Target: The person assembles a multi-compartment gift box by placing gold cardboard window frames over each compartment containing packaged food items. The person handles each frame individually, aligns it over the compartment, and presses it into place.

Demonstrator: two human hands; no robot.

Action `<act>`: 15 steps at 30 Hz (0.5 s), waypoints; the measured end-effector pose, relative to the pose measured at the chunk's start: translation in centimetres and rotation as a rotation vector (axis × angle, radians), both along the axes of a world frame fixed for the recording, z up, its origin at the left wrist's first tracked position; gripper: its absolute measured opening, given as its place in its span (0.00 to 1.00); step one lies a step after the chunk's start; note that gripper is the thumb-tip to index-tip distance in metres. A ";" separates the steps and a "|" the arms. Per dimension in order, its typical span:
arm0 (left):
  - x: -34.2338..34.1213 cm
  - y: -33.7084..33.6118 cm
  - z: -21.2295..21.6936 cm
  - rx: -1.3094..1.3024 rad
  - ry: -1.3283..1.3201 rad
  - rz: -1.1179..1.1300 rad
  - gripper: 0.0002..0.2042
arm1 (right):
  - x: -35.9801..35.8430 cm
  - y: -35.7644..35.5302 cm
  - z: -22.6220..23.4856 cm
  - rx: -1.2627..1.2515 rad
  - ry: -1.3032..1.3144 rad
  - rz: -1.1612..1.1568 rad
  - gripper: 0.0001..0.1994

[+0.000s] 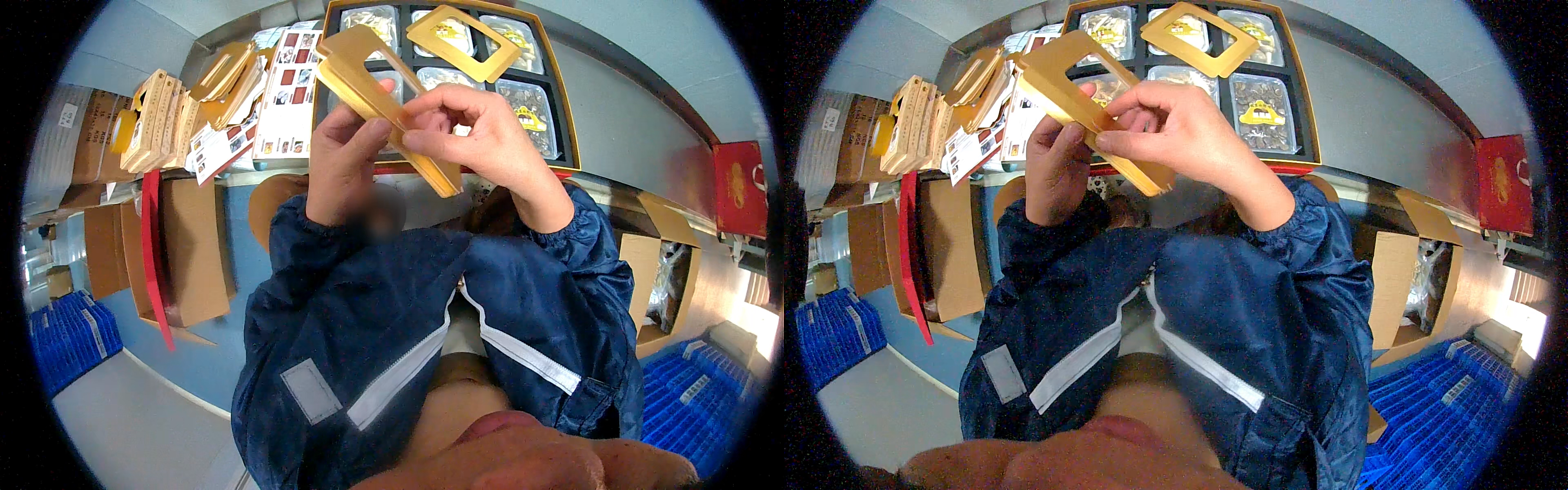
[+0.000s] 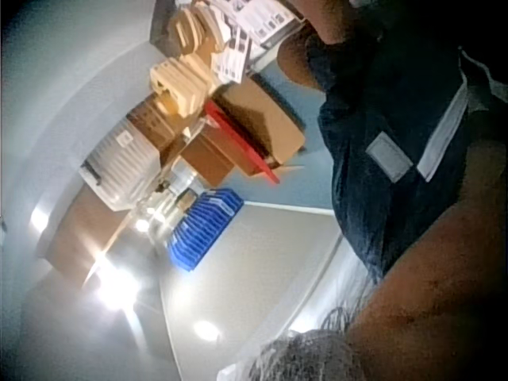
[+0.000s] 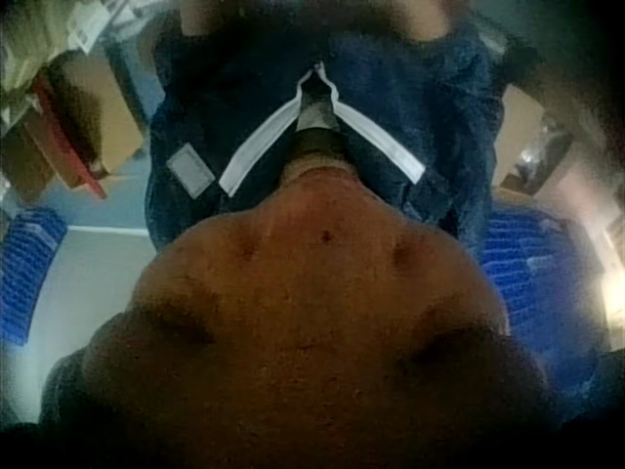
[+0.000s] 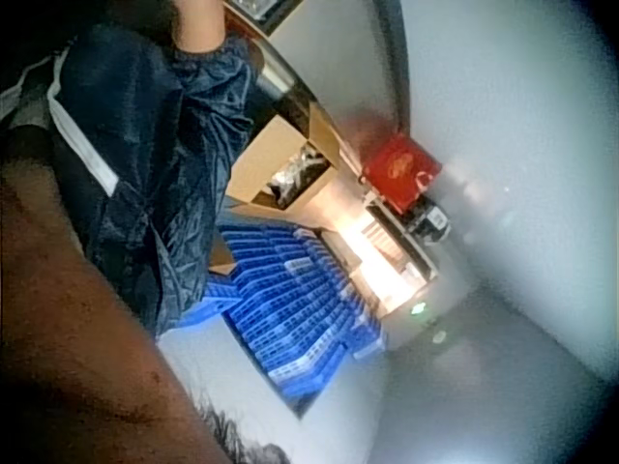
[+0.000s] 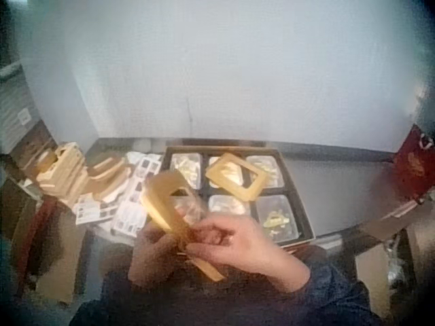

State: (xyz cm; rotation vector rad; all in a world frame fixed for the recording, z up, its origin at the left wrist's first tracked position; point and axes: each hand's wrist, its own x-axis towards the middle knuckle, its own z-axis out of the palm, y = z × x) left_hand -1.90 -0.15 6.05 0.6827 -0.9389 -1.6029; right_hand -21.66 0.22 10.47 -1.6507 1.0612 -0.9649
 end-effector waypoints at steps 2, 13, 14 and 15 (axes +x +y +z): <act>0.1 0.0 -0.1 -0.050 -0.044 0.039 0.20 | 0.5 0.0 -0.2 -0.154 0.067 -0.057 0.14; 1.4 -0.2 0.4 -0.053 -0.029 0.113 0.23 | -0.9 -3.1 0.7 -0.293 0.068 -0.197 0.17; 1.6 -0.3 0.2 -0.046 -0.013 0.104 0.23 | -1.2 -4.2 0.7 -0.373 0.137 -0.282 0.18; 1.9 -0.3 0.2 -0.041 -0.003 0.100 0.23 | -1.2 -5.4 1.3 -0.340 0.240 -0.321 0.19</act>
